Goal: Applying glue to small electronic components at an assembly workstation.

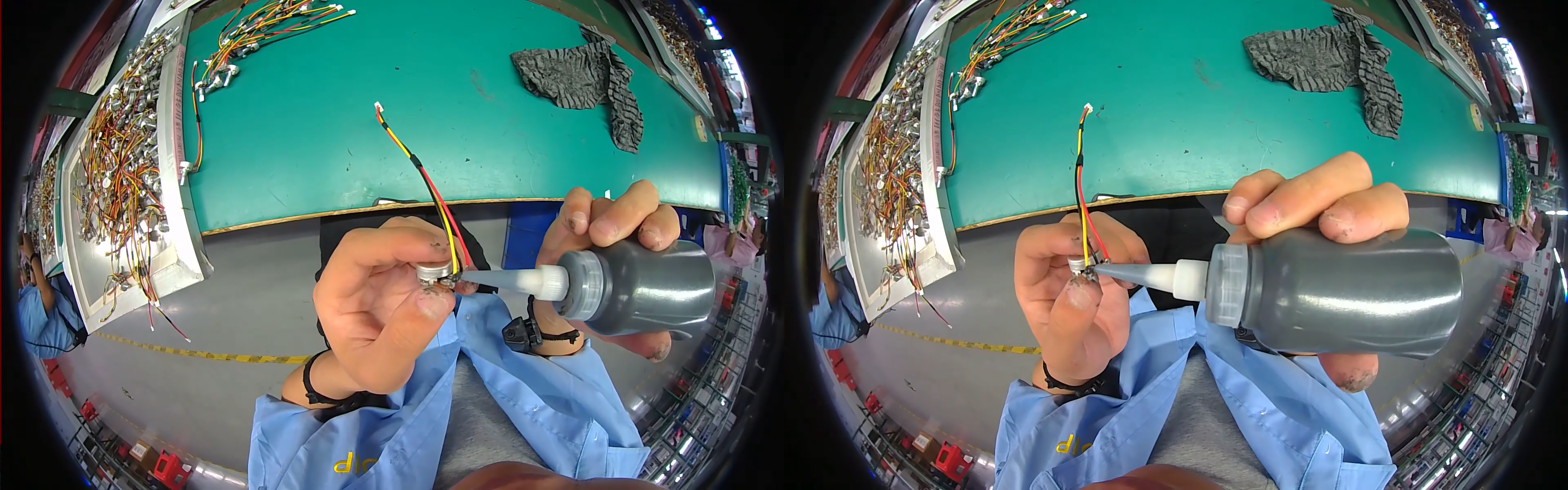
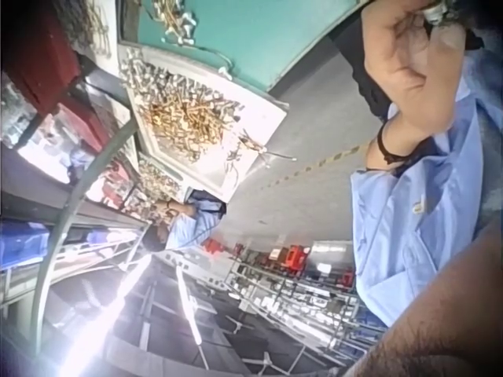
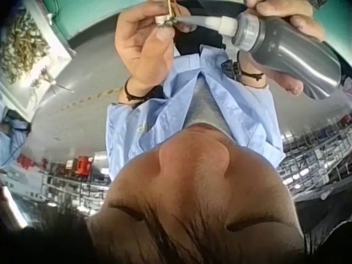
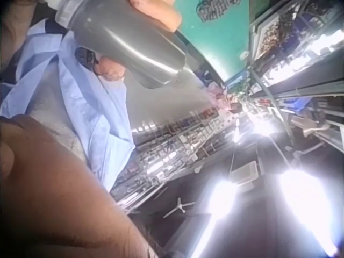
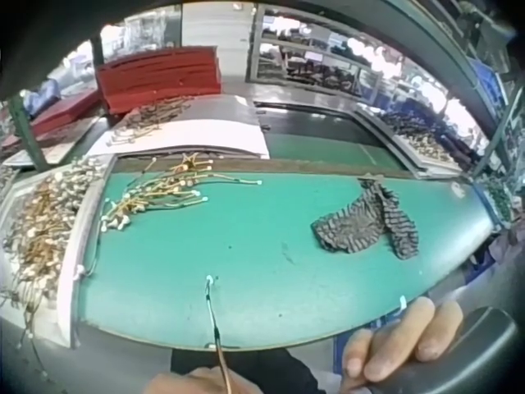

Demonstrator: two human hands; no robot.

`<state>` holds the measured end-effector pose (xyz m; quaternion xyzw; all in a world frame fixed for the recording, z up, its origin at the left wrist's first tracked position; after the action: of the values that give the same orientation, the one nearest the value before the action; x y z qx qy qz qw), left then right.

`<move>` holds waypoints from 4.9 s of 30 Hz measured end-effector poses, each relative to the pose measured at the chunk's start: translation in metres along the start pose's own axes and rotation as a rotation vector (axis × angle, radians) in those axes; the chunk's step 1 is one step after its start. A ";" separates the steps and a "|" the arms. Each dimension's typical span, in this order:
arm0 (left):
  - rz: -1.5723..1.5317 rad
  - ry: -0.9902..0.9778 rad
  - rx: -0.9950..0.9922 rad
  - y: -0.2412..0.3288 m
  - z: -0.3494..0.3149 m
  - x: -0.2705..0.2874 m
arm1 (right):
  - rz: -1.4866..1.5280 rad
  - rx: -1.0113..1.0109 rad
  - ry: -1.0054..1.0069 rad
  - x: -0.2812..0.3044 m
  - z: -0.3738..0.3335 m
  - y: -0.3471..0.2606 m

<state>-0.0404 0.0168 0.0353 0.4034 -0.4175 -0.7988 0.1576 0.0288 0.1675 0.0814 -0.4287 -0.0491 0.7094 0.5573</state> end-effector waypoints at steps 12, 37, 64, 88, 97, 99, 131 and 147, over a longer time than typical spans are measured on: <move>-0.021 -0.033 0.002 0.001 0.001 -0.001 | -0.022 0.002 0.007 0.002 -0.003 0.000; 0.034 0.105 0.194 0.000 0.000 -0.010 | -0.029 -0.021 -0.008 0.006 -0.002 -0.002; 0.021 0.123 0.217 -0.001 -0.001 -0.010 | -0.043 -0.003 0.006 0.007 -0.003 -0.005; 0.014 0.106 0.269 -0.001 0.000 -0.012 | -0.020 -0.008 0.033 0.007 -0.004 -0.004; -0.171 -0.021 0.267 -0.008 -0.003 -0.006 | -0.020 -0.026 0.037 0.007 -0.005 -0.004; -0.193 -0.008 0.292 -0.009 -0.004 -0.007 | -0.018 -0.023 0.043 0.008 -0.005 -0.004; -0.591 -0.072 0.510 -0.024 0.000 -0.018 | 0.443 -0.093 0.223 0.024 -0.012 0.006; 0.136 0.025 0.268 0.012 0.031 -0.008 | 0.735 -0.066 0.466 0.056 -0.014 0.010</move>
<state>-0.0606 0.0315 0.0588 0.4016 -0.5449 -0.7181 0.1613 0.0302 0.2043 0.0359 -0.5837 0.2112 0.7431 0.2499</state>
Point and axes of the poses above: each hand's wrist, its own z-axis towards the middle knuckle, its own x-axis out of the back of the hand, y = z × x, the point moved 5 cm from there along z, towards the middle knuckle, and after that the axes turned 11 degrees about z, right-handed, at the moved point
